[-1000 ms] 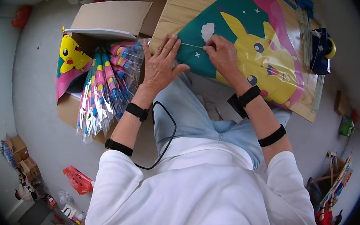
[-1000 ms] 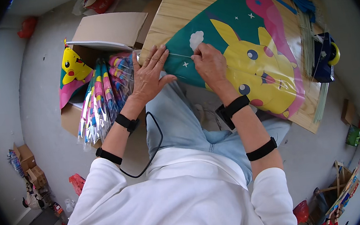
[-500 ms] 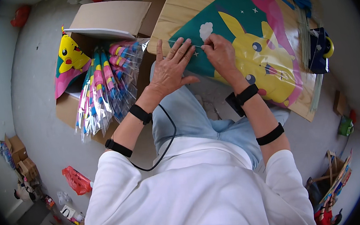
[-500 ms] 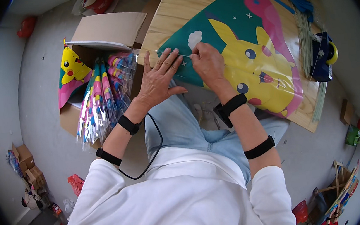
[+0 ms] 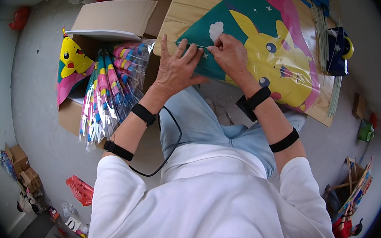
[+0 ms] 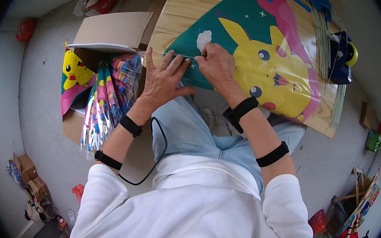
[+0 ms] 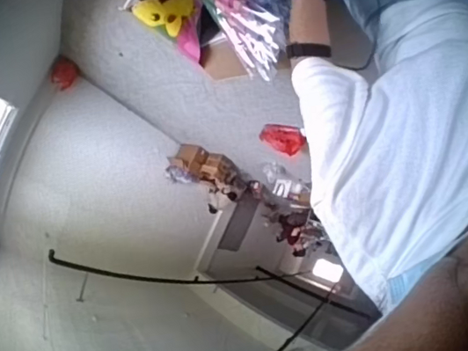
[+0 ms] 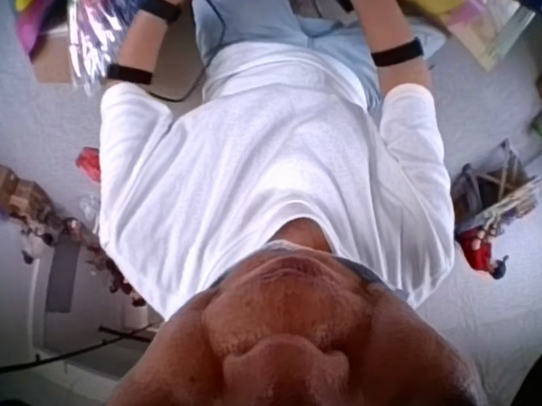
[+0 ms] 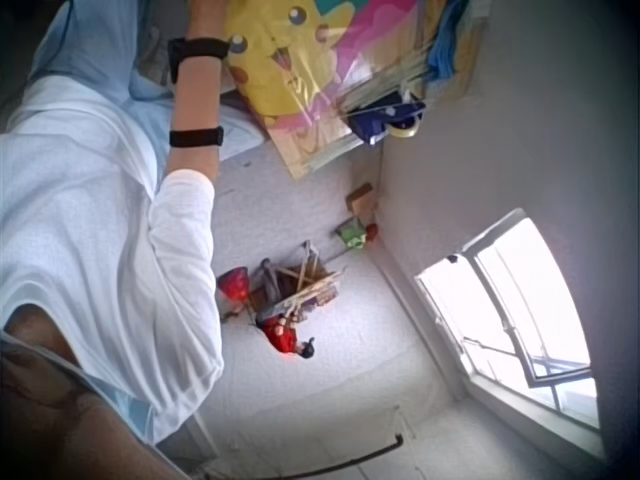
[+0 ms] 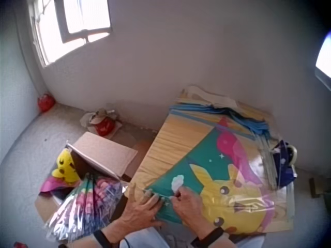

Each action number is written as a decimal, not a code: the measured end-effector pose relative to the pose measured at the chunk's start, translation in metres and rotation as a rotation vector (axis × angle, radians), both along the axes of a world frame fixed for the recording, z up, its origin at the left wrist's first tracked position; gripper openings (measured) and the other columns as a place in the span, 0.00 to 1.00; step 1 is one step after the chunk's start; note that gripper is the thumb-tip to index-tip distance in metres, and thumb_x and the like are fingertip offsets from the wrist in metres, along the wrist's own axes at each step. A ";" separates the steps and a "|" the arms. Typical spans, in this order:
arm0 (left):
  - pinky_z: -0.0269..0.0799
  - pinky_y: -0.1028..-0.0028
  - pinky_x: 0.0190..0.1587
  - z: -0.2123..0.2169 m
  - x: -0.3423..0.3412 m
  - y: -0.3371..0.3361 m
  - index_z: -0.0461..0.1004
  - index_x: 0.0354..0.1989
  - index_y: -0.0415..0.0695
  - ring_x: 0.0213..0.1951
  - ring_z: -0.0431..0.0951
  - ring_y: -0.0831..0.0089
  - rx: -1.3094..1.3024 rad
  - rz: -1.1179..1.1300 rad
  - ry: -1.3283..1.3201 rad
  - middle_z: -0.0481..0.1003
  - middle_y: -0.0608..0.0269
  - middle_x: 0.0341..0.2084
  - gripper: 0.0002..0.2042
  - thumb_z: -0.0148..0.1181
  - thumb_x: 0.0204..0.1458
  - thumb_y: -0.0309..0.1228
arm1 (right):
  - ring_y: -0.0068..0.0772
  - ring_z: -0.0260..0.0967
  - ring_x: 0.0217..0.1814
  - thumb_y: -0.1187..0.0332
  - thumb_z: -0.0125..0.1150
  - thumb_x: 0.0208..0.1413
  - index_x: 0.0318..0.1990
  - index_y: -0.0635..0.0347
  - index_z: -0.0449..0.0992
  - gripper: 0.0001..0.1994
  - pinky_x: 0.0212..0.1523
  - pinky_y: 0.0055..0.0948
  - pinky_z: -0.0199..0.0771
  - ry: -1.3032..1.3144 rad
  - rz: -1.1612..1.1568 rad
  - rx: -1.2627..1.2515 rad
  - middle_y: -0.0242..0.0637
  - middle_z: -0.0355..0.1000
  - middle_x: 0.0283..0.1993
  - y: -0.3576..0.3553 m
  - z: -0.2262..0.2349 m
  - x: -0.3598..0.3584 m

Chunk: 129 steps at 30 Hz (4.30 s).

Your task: The person is assembling a Pikachu-themed kite by hand. They insert thin white rods into the sleeves of the kite fabric to provide structure, then secure the rods with tape. The person works on a wooden board placed on the floor.

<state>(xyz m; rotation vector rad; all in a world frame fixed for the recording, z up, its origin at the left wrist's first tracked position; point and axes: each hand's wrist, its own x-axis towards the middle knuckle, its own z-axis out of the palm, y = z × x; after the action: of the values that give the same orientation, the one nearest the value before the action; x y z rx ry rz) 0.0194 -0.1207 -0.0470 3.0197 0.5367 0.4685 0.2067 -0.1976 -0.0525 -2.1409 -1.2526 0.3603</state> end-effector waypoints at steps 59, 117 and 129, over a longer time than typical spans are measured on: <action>0.70 0.73 0.45 -0.029 -0.011 -0.033 0.78 0.40 0.44 0.39 0.76 0.77 -1.718 0.674 -0.511 0.79 0.68 0.36 0.11 0.70 0.51 0.34 | 0.48 0.74 0.36 0.74 0.64 0.48 0.34 0.62 0.74 0.07 0.35 0.41 0.73 0.048 0.123 0.168 0.43 0.73 0.35 -0.032 0.015 -0.013; 0.71 0.66 0.47 0.020 0.003 0.037 0.77 0.34 0.42 0.37 0.79 0.61 -0.461 0.027 -0.355 0.79 0.58 0.31 0.07 0.60 0.46 0.17 | 0.28 0.80 0.37 0.67 0.58 0.64 0.50 0.62 0.75 0.11 0.39 0.27 0.84 1.271 -0.424 0.634 0.38 0.78 0.40 -0.258 0.187 0.075; 0.66 0.75 0.39 0.020 0.019 0.028 0.78 0.35 0.36 0.33 0.72 0.78 -1.389 0.329 -0.179 0.74 0.65 0.26 0.08 0.62 0.53 0.29 | 0.37 0.75 0.51 0.47 0.46 0.69 0.54 0.65 0.72 0.26 0.50 0.34 0.76 0.955 -0.276 0.736 0.45 0.76 0.50 -0.093 0.170 0.249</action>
<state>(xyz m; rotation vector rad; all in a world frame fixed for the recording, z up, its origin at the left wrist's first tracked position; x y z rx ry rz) 0.0381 -0.0925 -0.0271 1.5633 0.8514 0.1977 0.4559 -0.2906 0.1171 -1.2039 -0.4110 0.5871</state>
